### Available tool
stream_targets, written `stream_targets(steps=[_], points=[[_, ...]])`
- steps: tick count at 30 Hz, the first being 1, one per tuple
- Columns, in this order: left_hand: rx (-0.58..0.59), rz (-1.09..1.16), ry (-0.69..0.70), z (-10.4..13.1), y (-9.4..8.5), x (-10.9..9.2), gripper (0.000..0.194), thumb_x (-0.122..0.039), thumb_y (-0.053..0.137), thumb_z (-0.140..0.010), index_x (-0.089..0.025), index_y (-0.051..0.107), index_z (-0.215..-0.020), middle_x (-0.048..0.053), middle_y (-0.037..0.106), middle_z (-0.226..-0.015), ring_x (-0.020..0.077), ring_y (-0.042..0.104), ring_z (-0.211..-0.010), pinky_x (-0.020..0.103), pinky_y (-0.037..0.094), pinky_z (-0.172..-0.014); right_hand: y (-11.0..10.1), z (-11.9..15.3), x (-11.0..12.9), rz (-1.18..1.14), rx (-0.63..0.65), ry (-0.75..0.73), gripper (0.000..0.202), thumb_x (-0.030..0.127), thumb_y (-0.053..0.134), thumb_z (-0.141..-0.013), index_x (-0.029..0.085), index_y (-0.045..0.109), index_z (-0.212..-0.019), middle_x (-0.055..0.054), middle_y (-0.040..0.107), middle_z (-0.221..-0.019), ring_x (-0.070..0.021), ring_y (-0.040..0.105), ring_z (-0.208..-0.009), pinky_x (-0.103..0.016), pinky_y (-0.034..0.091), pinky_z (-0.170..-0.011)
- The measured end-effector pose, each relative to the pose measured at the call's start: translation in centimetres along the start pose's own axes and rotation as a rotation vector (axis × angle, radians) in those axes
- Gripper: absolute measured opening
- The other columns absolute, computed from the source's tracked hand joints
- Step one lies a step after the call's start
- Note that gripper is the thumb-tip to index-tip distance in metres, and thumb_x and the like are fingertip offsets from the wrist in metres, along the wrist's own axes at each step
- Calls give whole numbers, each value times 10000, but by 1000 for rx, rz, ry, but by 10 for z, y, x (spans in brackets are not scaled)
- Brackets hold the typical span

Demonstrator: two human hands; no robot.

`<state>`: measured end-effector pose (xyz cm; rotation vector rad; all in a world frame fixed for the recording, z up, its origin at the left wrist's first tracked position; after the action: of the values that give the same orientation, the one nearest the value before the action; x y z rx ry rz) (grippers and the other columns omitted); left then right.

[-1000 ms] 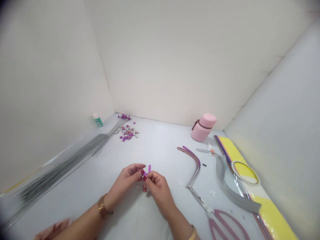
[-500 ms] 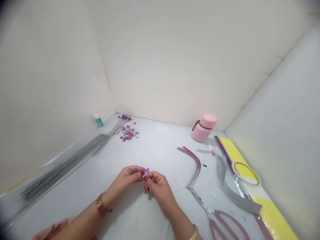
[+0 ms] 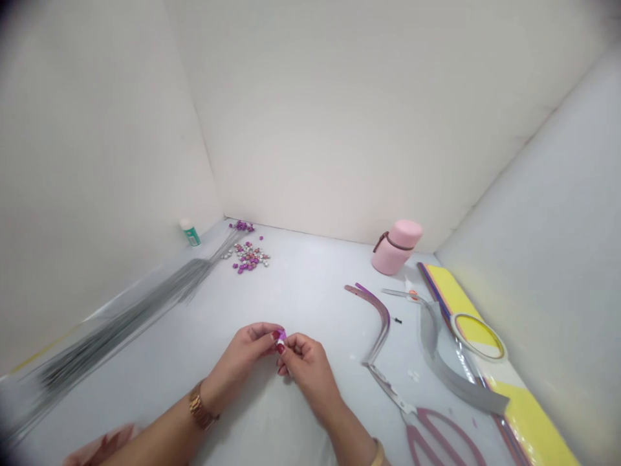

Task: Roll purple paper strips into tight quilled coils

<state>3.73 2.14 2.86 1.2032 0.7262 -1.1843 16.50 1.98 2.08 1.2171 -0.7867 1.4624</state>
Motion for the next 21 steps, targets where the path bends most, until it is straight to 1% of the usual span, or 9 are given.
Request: stream_targets(steps=[3, 8, 10, 12, 14, 16, 19, 21], points=[[6, -18, 10, 1, 2, -4, 159, -255, 599, -707, -119, 621, -788, 32, 634, -650, 136, 574, -592, 263, 424, -638, 1, 1, 2, -17, -2, 4, 247, 385, 597, -719, 144, 565, -679, 10, 567, -542, -98, 501, -463, -212, 359, -462], [73, -38, 13, 3, 9, -10, 151, -255, 562, -733, -124, 613, -790, -7, 584, -491, 132, 553, -468, 259, 410, -545, 3, 4, 5, -48, -17, -12, 242, 375, 564, -749, 147, 566, -668, 21, 555, -535, -86, 483, -451, -208, 333, -457], [95, -48, 14, 3, 9, -10, 152, -251, 551, -742, -124, 614, -798, -9, 579, -482, 132, 554, -467, 264, 413, -552, 2, 5, 6, -55, -23, -17, 231, 359, 555, -759, 148, 562, -665, 22, 551, -534, -86, 480, -457, -208, 329, -457], [100, -66, 21, 2, 7, -9, 170, -255, 533, -757, -123, 622, -815, 3, 596, -516, 132, 565, -497, 274, 422, -593, 1, 5, 6, -62, -24, -19, 220, 345, 554, -761, 147, 558, -664, 19, 553, -536, -90, 482, -465, -209, 329, -456], [87, -98, 32, 1, 4, -7, 194, -268, 528, -761, -116, 633, -821, 21, 615, -554, 137, 574, -532, 287, 427, -628, 1, 4, 6, -68, -20, -18, 218, 338, 557, -759, 145, 558, -657, 17, 555, -534, -92, 483, -468, -210, 331, -459], [56, -142, 47, 0, 1, -6, 205, -280, 551, -742, -107, 644, -801, 41, 629, -588, 149, 578, -561, 291, 431, -626, 1, 4, 5, -73, -15, -12, 218, 335, 567, -755, 142, 563, -654, 16, 558, -529, -90, 484, -465, -208, 329, -461], [-17, -225, 84, -1, -1, -6, 189, -268, 576, -718, -104, 653, -771, 65, 644, -653, 166, 580, -614, 288, 438, -615, 2, 3, 3, -86, -17, 4, 207, 328, 593, -742, 136, 572, -670, 17, 564, -525, -83, 484, -453, -205, 324, -466], [-65, -288, 130, 0, -1, -7, 168, -251, 565, -728, -117, 655, -775, 73, 650, -704, 174, 582, -653, 291, 443, -629, 3, 3, 3, -104, -20, 16, 208, 331, 609, -728, 135, 571, -673, 17, 569, -524, -82, 487, -447, -206, 328, -471]])
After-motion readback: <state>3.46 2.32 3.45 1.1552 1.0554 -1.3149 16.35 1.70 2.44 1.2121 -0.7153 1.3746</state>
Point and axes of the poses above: each hand's wrist, its own z-axis away from the middle knuckle, its own y-axis out of the palm, x = y × z, the point moved 2 cm from there along -z, towards the middle knuckle
